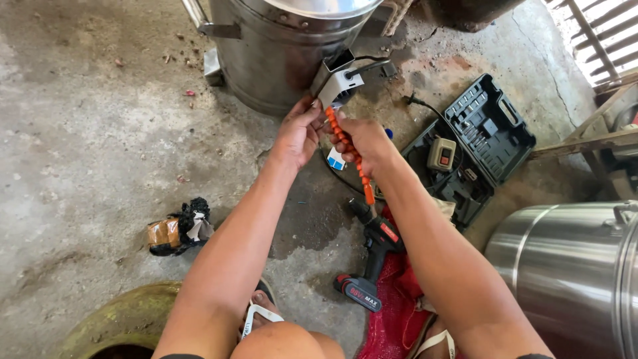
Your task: Repairing electrical components on a stainless steel appliance using a power drill and other tools.
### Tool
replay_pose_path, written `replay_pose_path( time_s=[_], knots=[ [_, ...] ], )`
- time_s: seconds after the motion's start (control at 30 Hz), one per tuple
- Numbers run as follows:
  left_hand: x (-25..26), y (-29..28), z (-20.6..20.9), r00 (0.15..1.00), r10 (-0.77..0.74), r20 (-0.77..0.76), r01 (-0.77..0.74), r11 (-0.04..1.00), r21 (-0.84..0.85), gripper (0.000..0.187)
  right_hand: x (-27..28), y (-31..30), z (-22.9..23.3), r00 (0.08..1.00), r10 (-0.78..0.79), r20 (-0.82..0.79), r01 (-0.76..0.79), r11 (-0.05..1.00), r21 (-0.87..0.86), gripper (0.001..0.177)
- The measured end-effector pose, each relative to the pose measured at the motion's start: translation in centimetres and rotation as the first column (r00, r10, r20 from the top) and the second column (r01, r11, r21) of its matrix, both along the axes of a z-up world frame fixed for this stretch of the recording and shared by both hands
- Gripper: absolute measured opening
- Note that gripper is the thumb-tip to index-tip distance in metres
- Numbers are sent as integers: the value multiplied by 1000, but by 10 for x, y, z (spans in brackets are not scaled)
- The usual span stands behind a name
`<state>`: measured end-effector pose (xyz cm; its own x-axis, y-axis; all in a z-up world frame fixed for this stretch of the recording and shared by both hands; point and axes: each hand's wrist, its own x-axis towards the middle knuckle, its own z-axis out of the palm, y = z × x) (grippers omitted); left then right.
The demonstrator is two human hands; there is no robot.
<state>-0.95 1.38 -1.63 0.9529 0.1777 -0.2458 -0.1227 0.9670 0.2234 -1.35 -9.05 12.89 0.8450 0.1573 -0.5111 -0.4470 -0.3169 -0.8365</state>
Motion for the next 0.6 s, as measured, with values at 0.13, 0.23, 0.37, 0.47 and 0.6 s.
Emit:
replay_pose_path(
  time_s=[0.13,0.23,0.37,0.47,0.6],
  knots=[
    [4,2,-2,1000,1,-27,-1,1000,20,29,2,-9,3,994,102,37,-101,995,-24,20],
    [6,0,4,1000,5,-10,-5,1000,-8,27,4,-23,-2,948,236,215,-225,972,-73,58],
    [6,1,2,1000,1,16,-1,1000,-19,22,-2,-31,-3,825,405,394,-169,843,-511,40],
    [10,1,-6,1000,-3,14,3,1000,-16,19,-19,-37,-6,767,465,442,-151,800,-580,43],
    [9,2,-8,999,-22,39,23,999,-31,16,-32,-51,-17,724,470,505,-112,803,-586,39]
  ],
)
